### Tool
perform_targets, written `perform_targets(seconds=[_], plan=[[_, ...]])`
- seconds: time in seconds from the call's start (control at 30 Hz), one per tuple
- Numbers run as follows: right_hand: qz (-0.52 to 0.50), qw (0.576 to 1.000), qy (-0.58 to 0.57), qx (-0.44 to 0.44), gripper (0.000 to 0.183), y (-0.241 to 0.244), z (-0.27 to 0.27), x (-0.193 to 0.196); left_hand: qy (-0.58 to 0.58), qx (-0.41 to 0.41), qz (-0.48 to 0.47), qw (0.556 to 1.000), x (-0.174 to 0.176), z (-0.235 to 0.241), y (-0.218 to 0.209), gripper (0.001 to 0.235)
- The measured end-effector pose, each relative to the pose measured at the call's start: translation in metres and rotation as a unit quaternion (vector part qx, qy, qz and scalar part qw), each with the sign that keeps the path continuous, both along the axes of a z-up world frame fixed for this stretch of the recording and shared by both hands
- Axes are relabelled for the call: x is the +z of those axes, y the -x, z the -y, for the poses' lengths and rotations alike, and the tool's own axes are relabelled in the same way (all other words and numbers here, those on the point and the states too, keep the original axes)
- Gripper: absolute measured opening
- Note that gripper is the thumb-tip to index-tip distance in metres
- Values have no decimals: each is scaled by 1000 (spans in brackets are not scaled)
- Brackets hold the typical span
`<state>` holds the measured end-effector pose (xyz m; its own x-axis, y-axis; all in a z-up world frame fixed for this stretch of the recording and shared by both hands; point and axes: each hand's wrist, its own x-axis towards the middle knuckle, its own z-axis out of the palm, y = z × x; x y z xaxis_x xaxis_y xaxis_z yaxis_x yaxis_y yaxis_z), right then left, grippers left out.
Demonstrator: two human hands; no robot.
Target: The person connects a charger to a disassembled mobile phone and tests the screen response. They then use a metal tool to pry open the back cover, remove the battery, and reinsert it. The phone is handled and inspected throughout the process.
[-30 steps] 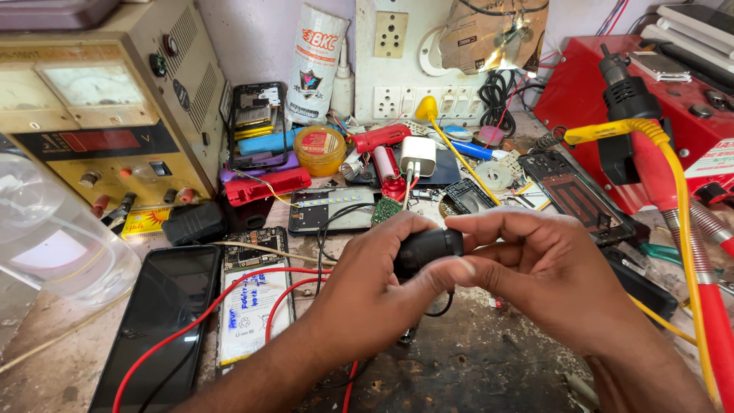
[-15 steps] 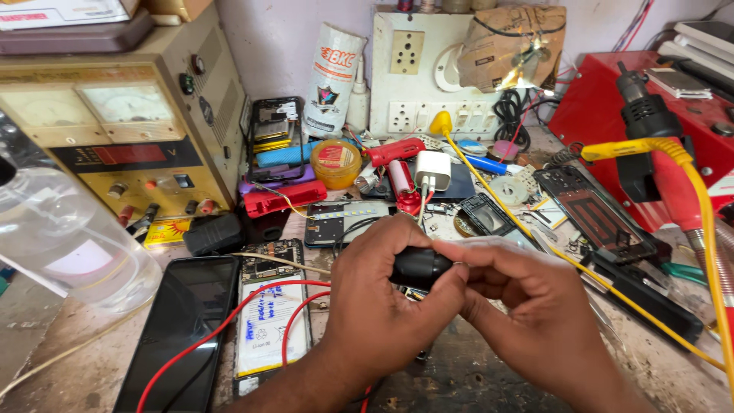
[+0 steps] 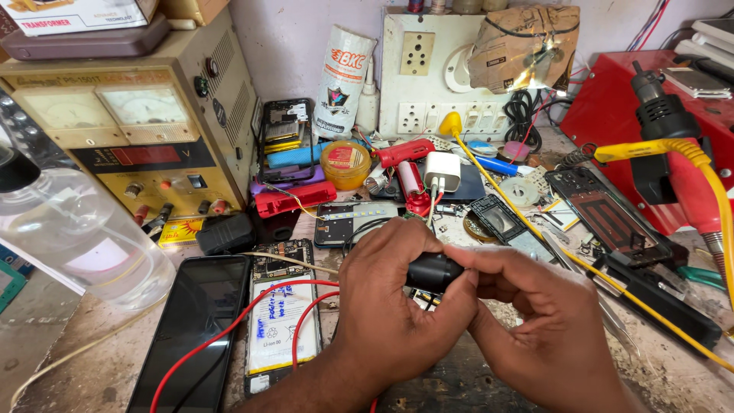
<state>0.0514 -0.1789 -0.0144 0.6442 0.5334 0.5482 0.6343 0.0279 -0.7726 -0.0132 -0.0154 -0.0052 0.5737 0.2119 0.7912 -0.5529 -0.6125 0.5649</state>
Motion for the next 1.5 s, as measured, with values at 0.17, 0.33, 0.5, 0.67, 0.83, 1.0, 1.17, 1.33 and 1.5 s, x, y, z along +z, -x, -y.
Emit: perform_targets(seconds=[0.17,0.33,0.5,0.67,0.83,1.0,1.17,1.33,1.5], plan=[[6,1000,6,-1,47,-6,2,-4,-10,-15,4,1000,2,-4,-3,24],[-142,988,22,66,50,-20,11,-3,34,-82,-63,994,6,-14,-7,30],[-223,974,-12,47,41,-30,17,1,-26,-126,-51,990,5,-23,-10,40],[-186,981,47,31,40,-29,20,3,-41,-100,-80,991,2,-23,-12,44],[-213,974,23,77,41,-27,14,6,-51,-94,-115,988,3,-23,-12,46],[-217,975,44,2,40,-23,11,13,-55,-106,-92,989,1,-22,-11,52],[-185,981,26,54,41,-19,6,13,-77,-79,-89,990,1,-21,-10,49],[-181,981,11,71,40,-16,3,11,-86,-60,-66,992,-1,-21,-10,49],[-198,977,-8,81,35,-18,3,7,-94,-56,-34,993,-3,-18,-12,50]])
